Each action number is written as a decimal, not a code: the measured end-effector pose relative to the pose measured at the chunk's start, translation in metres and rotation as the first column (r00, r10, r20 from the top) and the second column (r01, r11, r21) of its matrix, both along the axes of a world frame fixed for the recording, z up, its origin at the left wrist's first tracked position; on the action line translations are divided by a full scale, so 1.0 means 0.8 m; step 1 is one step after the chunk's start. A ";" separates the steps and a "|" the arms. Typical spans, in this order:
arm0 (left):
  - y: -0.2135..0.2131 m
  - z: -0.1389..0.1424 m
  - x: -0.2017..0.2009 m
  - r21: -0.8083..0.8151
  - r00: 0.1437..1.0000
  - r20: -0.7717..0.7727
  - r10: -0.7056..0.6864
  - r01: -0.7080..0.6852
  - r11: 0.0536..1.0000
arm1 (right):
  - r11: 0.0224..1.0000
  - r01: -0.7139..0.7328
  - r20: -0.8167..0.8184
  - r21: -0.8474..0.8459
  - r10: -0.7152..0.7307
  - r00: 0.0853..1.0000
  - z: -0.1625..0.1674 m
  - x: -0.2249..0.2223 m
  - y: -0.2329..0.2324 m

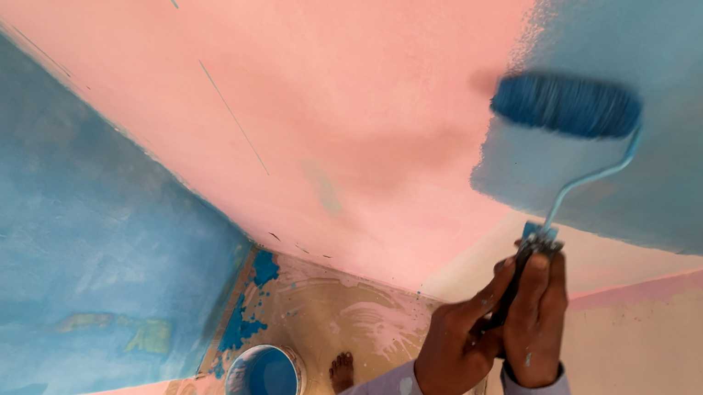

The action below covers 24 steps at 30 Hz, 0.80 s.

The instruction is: The person paints the ceiling of a room blue using a paint roller, working the roller back and forth across the pink ceiling surface. They periodically reload the roller with blue paint from a bucket on the floor and continue rolling paint onto the ceiling.

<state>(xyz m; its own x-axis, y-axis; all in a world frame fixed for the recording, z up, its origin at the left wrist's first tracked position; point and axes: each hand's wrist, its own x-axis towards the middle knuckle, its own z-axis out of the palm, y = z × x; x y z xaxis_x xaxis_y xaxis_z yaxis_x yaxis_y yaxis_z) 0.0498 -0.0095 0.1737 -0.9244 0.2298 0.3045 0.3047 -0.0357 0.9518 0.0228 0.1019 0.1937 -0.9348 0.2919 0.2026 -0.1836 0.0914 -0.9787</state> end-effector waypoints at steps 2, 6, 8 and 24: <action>-0.001 0.025 -0.007 -0.013 0.999 -0.031 0.006 -0.006 1.000 | 1.000 0.001 -0.033 0.003 -0.001 0.999 0.026 -0.005 0.000; 0.000 0.046 -0.014 0.030 0.995 -0.096 0.006 -0.003 1.000 | 1.000 -0.002 -0.083 0.007 0.003 0.997 0.047 -0.014 0.002; 0.001 0.040 -0.015 0.042 0.992 -0.125 0.019 -0.014 0.999 | 1.000 -0.001 -0.091 -0.002 0.001 0.996 0.039 -0.016 0.002; -0.012 0.076 -0.018 -0.006 0.991 -0.133 -0.007 0.007 1.000 | 0.998 0.008 -0.051 -0.058 -0.011 0.999 0.077 -0.017 -0.014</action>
